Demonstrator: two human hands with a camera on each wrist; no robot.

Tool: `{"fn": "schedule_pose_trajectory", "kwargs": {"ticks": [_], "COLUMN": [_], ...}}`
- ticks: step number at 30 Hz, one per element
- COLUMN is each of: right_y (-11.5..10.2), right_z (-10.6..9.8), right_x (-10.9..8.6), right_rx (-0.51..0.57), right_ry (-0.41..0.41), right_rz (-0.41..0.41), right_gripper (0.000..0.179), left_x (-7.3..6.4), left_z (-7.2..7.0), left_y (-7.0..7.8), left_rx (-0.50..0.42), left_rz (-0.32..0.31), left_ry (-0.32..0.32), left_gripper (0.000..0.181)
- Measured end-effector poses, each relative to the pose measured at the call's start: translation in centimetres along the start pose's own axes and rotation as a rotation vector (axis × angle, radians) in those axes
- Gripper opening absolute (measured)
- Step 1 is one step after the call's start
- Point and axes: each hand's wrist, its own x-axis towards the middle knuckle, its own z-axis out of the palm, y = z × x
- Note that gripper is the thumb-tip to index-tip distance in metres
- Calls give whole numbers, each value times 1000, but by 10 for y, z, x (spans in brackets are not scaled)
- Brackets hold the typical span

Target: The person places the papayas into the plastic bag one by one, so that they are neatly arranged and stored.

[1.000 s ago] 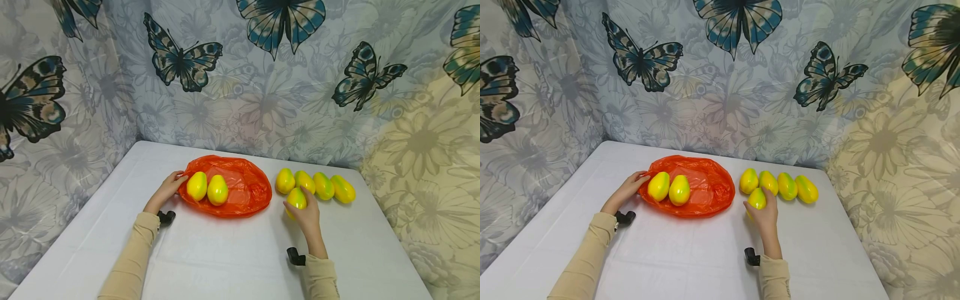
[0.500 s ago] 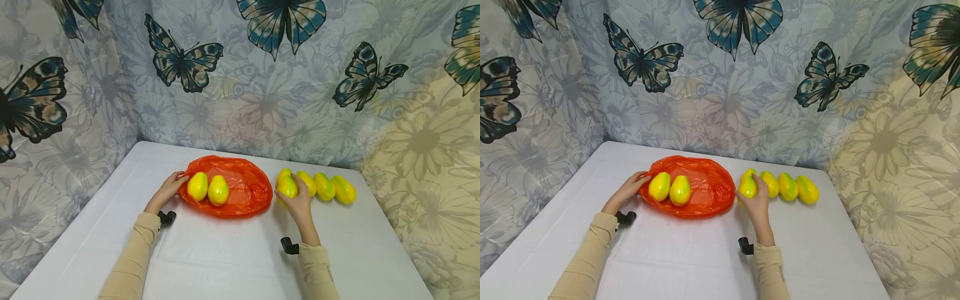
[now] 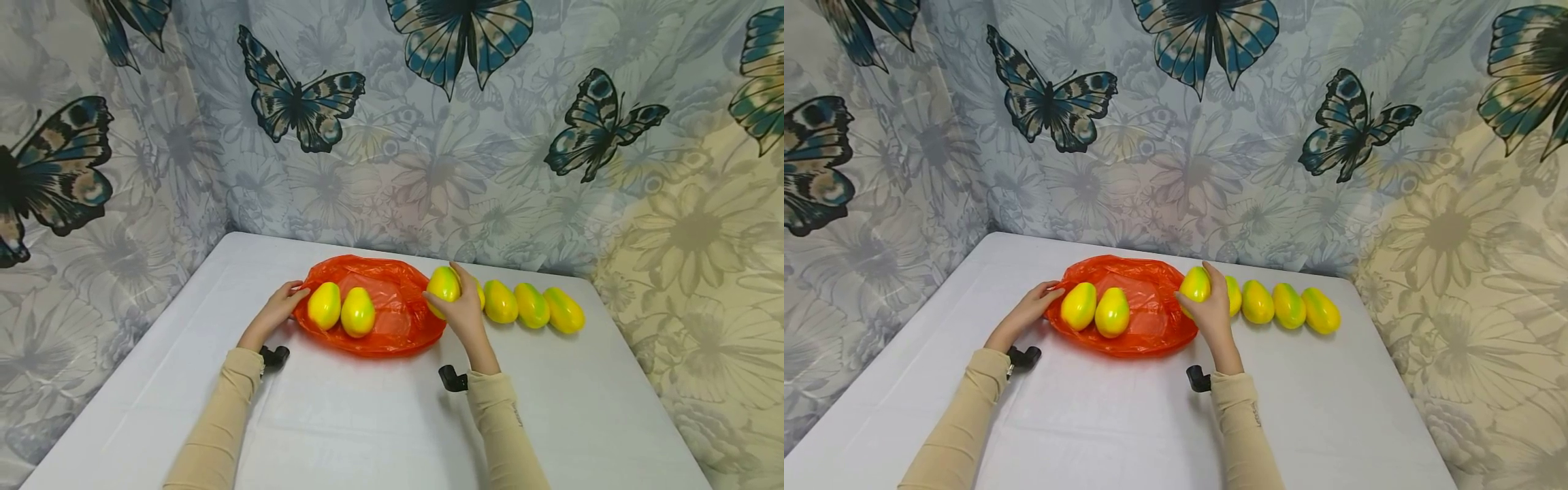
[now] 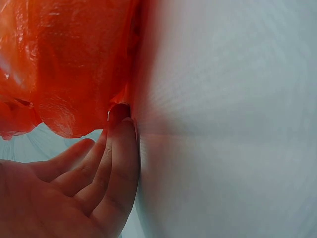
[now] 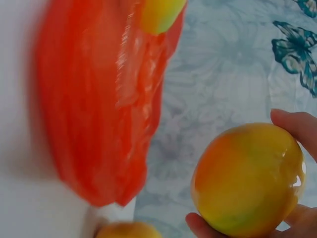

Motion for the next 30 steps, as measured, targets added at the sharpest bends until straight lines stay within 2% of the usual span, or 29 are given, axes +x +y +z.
{"fn": "schedule_pose_trajectory", "kwargs": {"ticks": [11,30], "right_y": [-15,-21], "right_z": [24,60], "right_x": [9,9], "right_rx": [37,56], "right_ry": [-57,-112], "right_rz": [-23,-41], "right_gripper": [85,82], "left_x": [1,1], "left_z": [1,-1], "left_y": [1,-2], "left_rx": [4,-14], "left_rz": [9,5], "left_ry": [8,5], "left_gripper": [66,67]}}
